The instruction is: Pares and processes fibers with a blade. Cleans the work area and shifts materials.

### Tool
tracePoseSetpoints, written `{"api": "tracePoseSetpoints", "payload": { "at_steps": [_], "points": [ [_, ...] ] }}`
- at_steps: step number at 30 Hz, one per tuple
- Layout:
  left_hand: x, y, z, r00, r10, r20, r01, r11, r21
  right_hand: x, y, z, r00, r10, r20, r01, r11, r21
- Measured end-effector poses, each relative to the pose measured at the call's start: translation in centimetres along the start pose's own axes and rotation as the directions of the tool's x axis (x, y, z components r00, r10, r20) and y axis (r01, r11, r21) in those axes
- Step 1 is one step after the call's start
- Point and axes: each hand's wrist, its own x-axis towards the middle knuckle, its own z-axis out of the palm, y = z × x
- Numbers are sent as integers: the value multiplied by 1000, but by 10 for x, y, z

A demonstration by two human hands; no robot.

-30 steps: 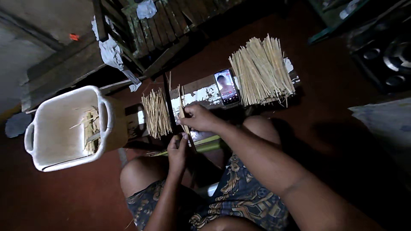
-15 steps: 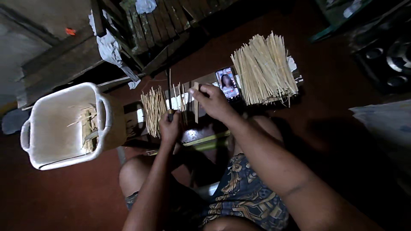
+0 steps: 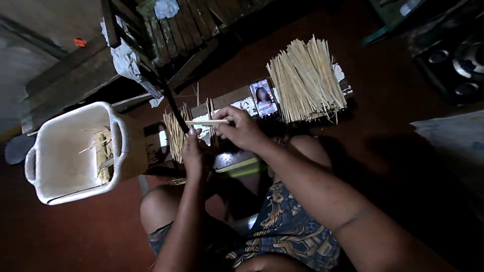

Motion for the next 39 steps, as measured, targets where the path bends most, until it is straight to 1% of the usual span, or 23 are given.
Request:
{"api": "tracePoseSetpoints", "payload": {
  "at_steps": [3,5,8,10,12,14,16,18,20,22,25,27,29,34,39],
  "points": [
    [0,19,-4,995,20,-96,-20,1000,8,-5,7,10,985,59,160,-44,994,-100],
    [0,29,-6,991,32,-129,-31,1000,3,-2,13,13,966,82,246,-41,985,-168],
    [-2,32,-8,992,82,-93,-80,997,21,1,13,14,939,92,331,-42,987,-155],
    [-8,30,-9,991,126,-44,-123,989,81,0,9,14,952,73,298,-43,993,-106],
    [-16,26,-8,985,168,27,-170,971,165,-1,3,10,974,68,215,-58,997,-52],
    [-26,22,-4,975,200,101,-218,949,228,10,5,4,985,63,160,-64,998,3],
    [-32,16,-1,959,222,176,-260,936,236,17,8,-1,992,34,123,-40,998,49],
    [-37,11,3,952,226,208,-273,933,236,19,11,-6,995,-28,99,22,998,62],
    [-38,9,6,950,224,218,-273,934,229,20,11,-10,995,-66,70,66,998,15],
    [-38,8,6,948,226,224,-276,935,223,19,10,-13,993,-122,-6,121,989,-80],
    [-40,12,5,937,228,264,-283,940,192,22,12,-18,941,-306,-145,265,932,-246],
    [-42,15,5,927,244,285,-302,936,180,24,12,-20,910,-374,-181,313,904,-293],
    [-44,18,6,919,261,295,-322,929,180,24,13,-20,901,-393,-186,328,895,-301],
    [-49,19,11,910,276,310,-348,915,206,22,12,-17,918,-370,-144,293,877,-381],
    [-51,16,14,909,283,306,-351,916,195,23,13,-17,913,-384,-137,307,869,-387]
  ]
}}
